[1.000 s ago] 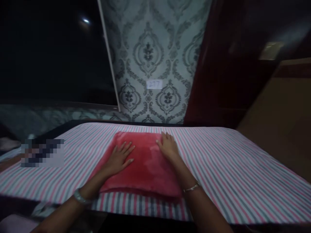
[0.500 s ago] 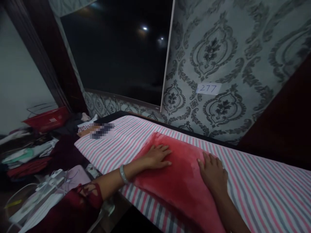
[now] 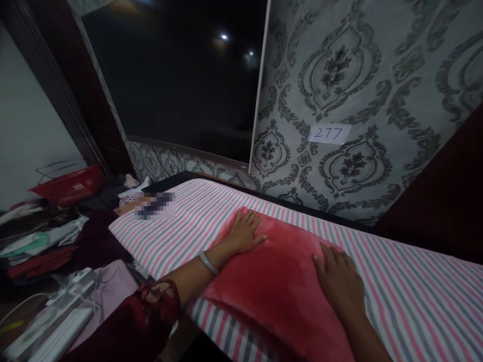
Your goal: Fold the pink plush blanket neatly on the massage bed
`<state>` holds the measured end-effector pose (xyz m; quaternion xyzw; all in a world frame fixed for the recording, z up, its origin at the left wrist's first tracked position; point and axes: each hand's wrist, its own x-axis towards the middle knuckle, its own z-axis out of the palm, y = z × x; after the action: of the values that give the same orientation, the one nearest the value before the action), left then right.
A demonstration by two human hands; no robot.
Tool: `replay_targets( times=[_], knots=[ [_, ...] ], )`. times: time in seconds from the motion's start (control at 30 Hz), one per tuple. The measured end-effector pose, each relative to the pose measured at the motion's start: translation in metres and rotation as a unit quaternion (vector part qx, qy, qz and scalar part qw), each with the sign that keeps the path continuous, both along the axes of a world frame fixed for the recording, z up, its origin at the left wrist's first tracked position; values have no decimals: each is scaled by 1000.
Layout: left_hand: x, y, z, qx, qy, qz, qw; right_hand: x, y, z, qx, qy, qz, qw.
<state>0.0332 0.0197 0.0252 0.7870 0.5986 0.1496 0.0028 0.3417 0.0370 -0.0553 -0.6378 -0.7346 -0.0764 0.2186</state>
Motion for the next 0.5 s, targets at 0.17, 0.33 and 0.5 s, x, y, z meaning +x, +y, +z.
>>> replay_targets(
  times=[0.17,0.33,0.5],
  knots=[
    [-10,5,0,-27,-25,3,999,5,3,-12,20,-2,-1,1000],
    [-14,6,-3,-44,-42,-14,998,5,3,-11,45,-6,12,999],
    [-16,9,9,-70,-29,-19,997,-5,1,16,28,-11,51,998]
  ],
)
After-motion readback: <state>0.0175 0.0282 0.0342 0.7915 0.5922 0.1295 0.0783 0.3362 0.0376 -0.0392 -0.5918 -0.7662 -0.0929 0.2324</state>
